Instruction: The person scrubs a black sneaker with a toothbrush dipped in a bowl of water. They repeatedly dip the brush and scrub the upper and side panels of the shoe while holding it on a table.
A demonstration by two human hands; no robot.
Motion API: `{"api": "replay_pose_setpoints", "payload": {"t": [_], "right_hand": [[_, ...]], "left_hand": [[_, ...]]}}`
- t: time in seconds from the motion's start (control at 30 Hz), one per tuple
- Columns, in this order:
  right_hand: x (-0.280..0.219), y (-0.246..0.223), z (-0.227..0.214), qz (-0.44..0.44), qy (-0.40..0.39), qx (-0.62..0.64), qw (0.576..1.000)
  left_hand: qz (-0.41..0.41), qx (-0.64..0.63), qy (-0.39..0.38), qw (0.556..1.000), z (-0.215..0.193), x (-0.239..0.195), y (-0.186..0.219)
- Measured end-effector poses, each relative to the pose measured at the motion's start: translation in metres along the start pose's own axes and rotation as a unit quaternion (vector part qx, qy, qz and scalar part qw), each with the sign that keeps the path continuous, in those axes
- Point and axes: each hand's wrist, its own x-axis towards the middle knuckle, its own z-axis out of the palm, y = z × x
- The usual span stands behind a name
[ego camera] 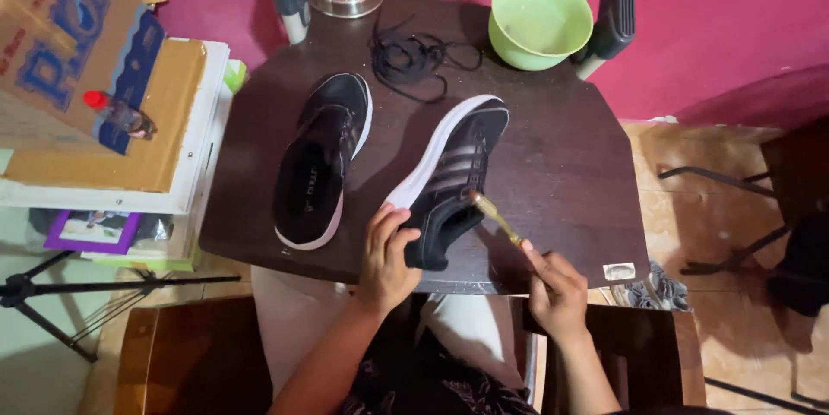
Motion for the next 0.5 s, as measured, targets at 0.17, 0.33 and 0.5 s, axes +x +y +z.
{"api": "replay_pose_setpoints", "payload": {"t": [0.17,0.33,0.5], "right_hand": [[0.004,0.0,0.009,-0.052,-0.079,0.049,0.994],[0.013,0.003,0.013,-0.036,-0.122,0.114,0.985],[0.028,0.011,0.014,-0.039,-0.07,0.047,0.996]], "left_hand": [[-0.032,-0.012,0.028,0.999,0.007,0.013,0.006],[-0.055,-0.013,0.036,0.998,0.009,0.009,0.003],[-0.07,-0.069,0.048,0.994,0.007,0.015,-0.001]]}}
